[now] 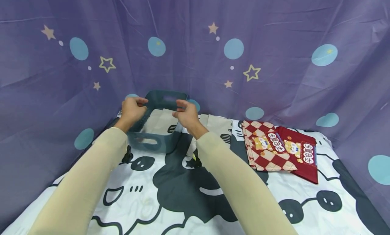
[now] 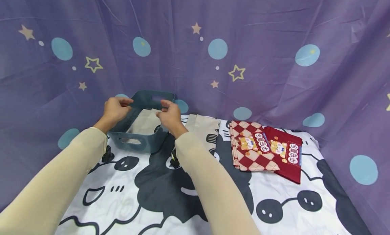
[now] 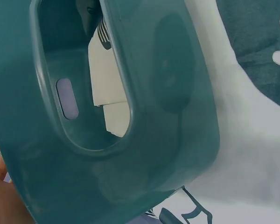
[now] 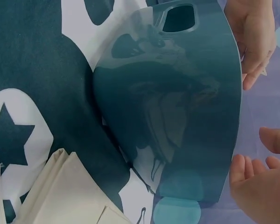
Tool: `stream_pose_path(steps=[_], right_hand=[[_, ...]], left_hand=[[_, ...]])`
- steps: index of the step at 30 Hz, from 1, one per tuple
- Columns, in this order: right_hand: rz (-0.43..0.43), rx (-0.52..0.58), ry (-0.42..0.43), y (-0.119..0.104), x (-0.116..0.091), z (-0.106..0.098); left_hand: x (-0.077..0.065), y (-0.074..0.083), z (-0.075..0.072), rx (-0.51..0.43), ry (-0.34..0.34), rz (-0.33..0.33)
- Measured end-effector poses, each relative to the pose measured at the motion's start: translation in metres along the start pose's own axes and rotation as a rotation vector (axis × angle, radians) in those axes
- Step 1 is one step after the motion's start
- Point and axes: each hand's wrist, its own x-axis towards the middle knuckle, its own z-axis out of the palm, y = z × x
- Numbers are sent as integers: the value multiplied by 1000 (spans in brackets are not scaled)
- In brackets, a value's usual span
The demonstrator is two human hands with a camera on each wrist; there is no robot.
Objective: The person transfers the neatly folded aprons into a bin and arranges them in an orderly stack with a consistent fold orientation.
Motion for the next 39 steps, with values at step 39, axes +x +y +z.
stream_pose_path(steps=[39], right_hand=[[-263,-329,148,28,-25,-65]], left_hand=[[-43,75,54,-206,-157,226]])
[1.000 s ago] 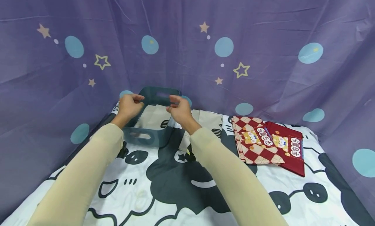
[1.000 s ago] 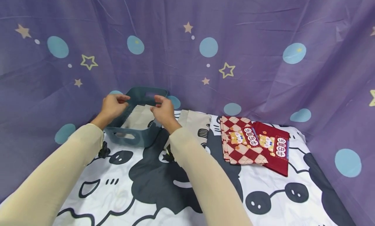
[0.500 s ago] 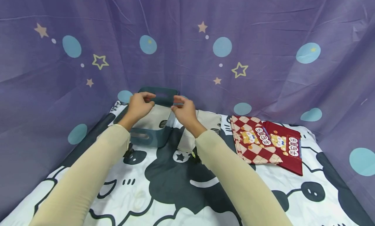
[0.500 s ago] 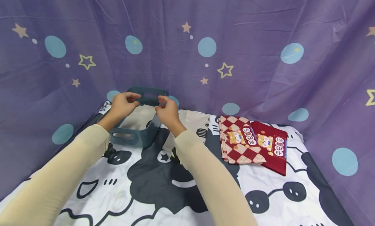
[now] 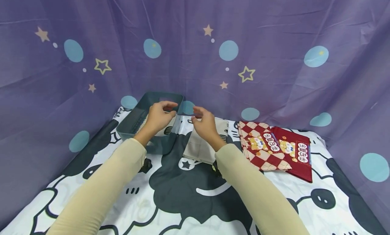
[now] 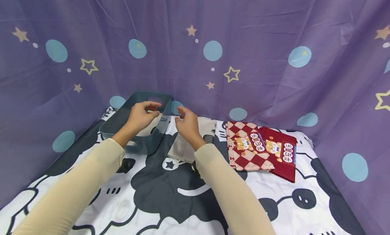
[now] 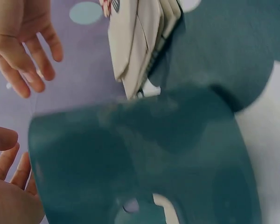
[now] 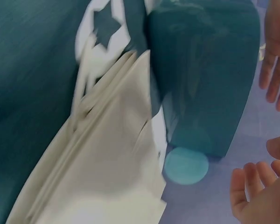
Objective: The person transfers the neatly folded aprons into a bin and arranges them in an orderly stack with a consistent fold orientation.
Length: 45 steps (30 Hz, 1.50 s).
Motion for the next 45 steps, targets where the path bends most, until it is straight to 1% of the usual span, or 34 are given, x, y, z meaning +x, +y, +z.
stream_pose_path(steps=[3,6,8,12,16,18,21,25,29,33,36,38,40,42,45], right_hand=[[-7,-44,12,9,-3,-7],[-5,-75,26,17,-6,-15],[-5,-91,37,23,-8,-20],[-3,-117,66,31,-11,-32],[3,-154,76,38,-13,-41],[14,-165,66,41,-14,-45],[33,-188,49,46,-16,-51],[51,-209,37,51,-19,-58],[62,-242,15,58,-21,-65],[60,-275,-2,64,-24,-70],[62,-300,-21,68,-25,-73],[69,-337,-48,70,-25,-74],[80,-388,-95,71,-26,-76],[91,-438,-152,73,-26,-77],[79,-506,-250,76,-27,-77]], left_hand=[[-5,5,8,-33,-9,32],[-10,11,17,-51,-1,61],[-12,15,25,-45,5,80],[-16,23,42,-21,-5,112],[-20,28,56,-9,-36,113],[-20,29,63,-4,-53,95],[-20,30,71,28,-86,63],[-21,30,80,79,-169,23],[-21,25,88,130,-244,11],[-21,18,93,173,-281,-2],[-21,11,97,200,-310,-30],[-21,7,101,232,-330,-59],[-22,5,104,271,-352,-87],[-22,2,107,316,-384,-113],[-23,0,111,366,-438,-150]])
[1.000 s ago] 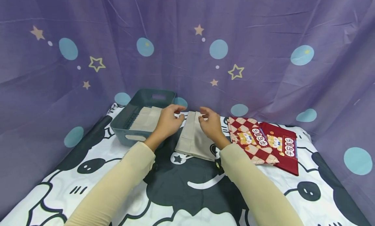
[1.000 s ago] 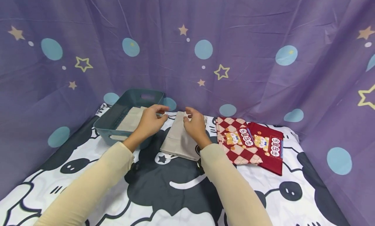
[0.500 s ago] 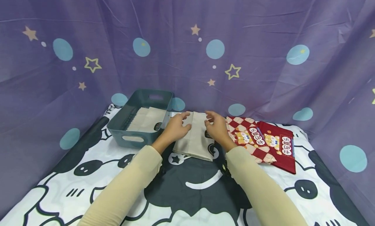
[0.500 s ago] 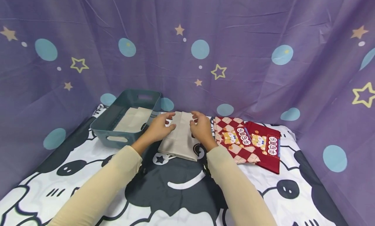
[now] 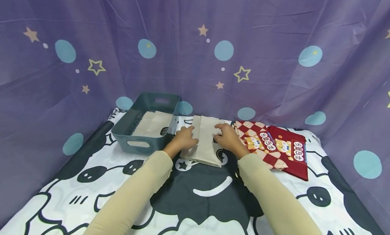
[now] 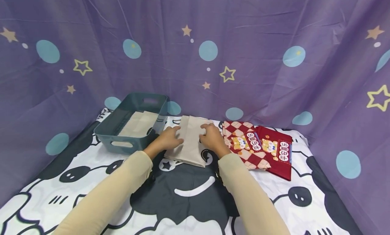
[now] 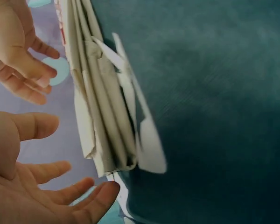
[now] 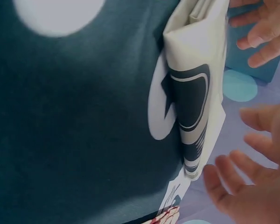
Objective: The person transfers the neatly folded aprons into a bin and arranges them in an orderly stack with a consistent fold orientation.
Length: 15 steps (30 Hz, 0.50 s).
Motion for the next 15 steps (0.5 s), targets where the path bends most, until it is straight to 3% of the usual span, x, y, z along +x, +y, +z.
stream_pose_path(steps=[5,11,15], right_hand=[[32,-58,-101,7,-1,5],[145,-58,-110,14,-4,7],[252,3,-125,15,-4,7]], left_hand=[[-1,-2,5,2,-69,-58],[-3,-2,7,-7,-85,-81],[-1,-4,10,6,-74,-82]])
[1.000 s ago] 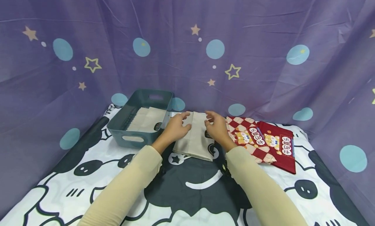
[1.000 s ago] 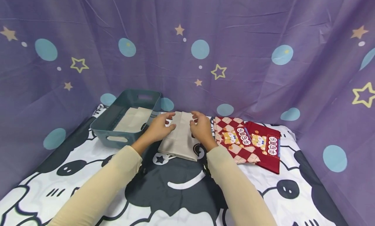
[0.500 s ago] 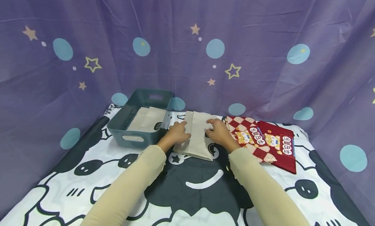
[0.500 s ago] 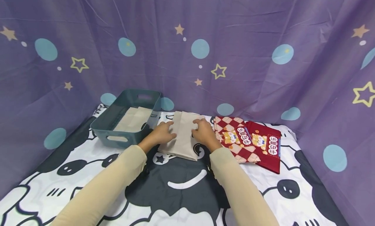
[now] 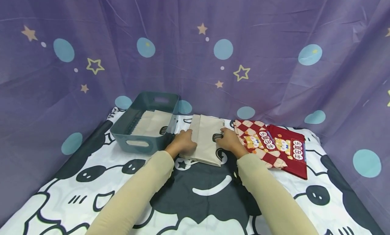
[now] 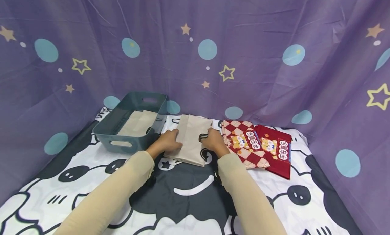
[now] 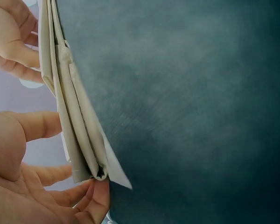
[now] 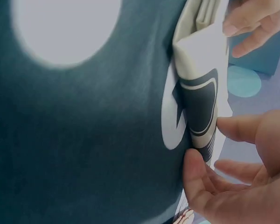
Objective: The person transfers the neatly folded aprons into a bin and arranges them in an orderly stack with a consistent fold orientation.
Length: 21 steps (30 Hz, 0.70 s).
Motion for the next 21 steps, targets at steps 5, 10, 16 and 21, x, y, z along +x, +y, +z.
stream_pose_path(steps=[5,10,16,21], right_hand=[[133,177,1,-2,-1,0],[238,362,4,-1,-1,0],[309,493,14,1,2,1],[326,570,34,2,2,1]], left_hand=[[3,-1,0,-10,37,-16],[6,-3,0,-56,91,-41],[9,-7,0,-338,135,-104],[13,-11,1,-547,106,-172]])
